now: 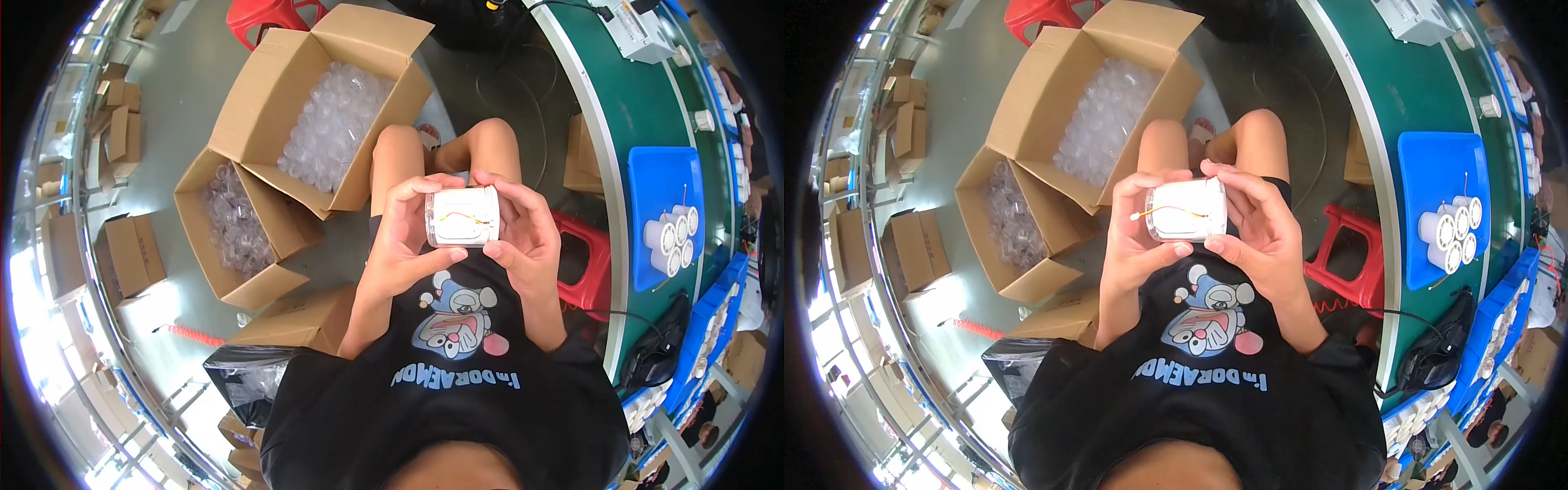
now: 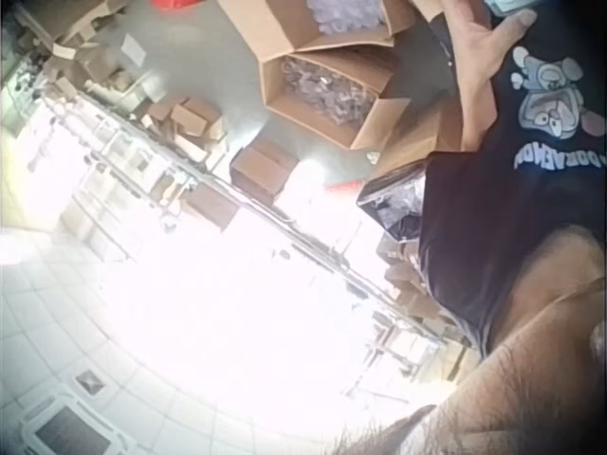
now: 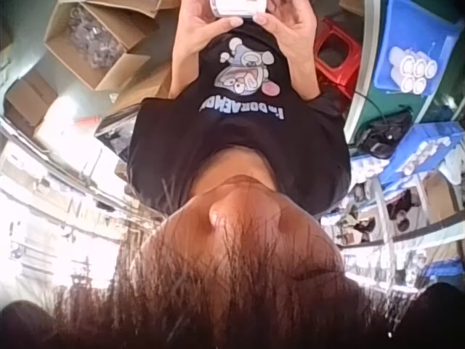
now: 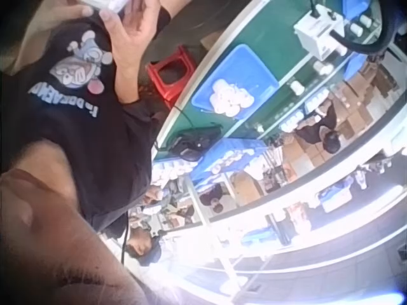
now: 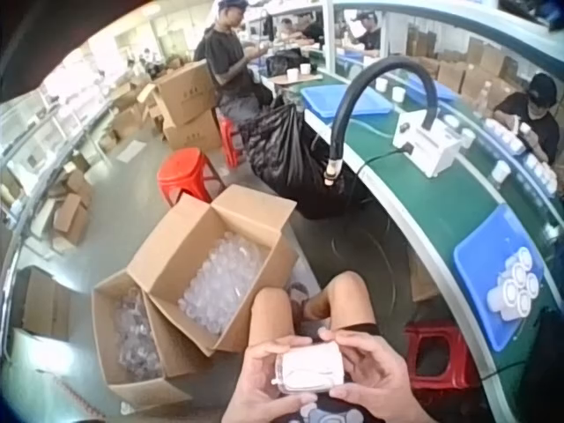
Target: The person assembles small electronic components by fitting a white cylindrical component into a transparent plastic shell by hand.
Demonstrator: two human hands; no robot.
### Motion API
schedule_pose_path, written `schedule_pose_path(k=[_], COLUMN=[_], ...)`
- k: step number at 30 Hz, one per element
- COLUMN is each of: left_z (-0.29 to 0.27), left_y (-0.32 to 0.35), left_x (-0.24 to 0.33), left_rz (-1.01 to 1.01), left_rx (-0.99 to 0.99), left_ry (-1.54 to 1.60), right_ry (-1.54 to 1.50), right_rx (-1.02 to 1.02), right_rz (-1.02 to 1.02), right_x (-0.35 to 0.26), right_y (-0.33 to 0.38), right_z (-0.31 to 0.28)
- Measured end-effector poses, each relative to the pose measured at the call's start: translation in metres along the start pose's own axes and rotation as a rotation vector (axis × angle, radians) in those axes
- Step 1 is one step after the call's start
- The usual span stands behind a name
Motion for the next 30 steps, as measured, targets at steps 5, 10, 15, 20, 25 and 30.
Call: schedule_pose_path(k=[5,10,15,20,25,30], left_z=[-0.002,-0.005,-0.008,-0.01,-0.01,-0.001], left_y=[0.0,0.003,0.006,0.01,0.012,0.008], left_x=[-0.003,-0.003,-0.007,-0.014,-0.022,-0.025], left_rz=[-0.002,0.034,-0.001,0.021,0.058,0.219], left_rx=[-0.025,-0.024,-0.003,0.048,0.146,0.262], left_ry=[-0.022,-0.06,-0.035,-0.059,-0.109,-0.259], right_ry=[-0.001,-0.015,-0.047,-0.127,-0.068,0.21], right_rx=[0.004,-0.029,-0.018,0.005,0.065,0.031], right_rz=[0.0,0.015,0.066,0.129,0.11,0.043], right_x=[0.004,0.007,0.014,0.023,0.032,0.018], right_y=[0.002,0.003,0.004,0.006,0.006,-0.007], right_z=[-0.003,-0.001,-0.002,-0.001,0.001,0.027])
Point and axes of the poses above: each hand's wrist, its own y-axis away from the middle knuckle, its own z-axis out of the palm, x = y × z, the point moved 6 cm from there along -y, towards the middle knuckle, and after that the axes turned 11 degrees about -z, right-handed, at the moved point
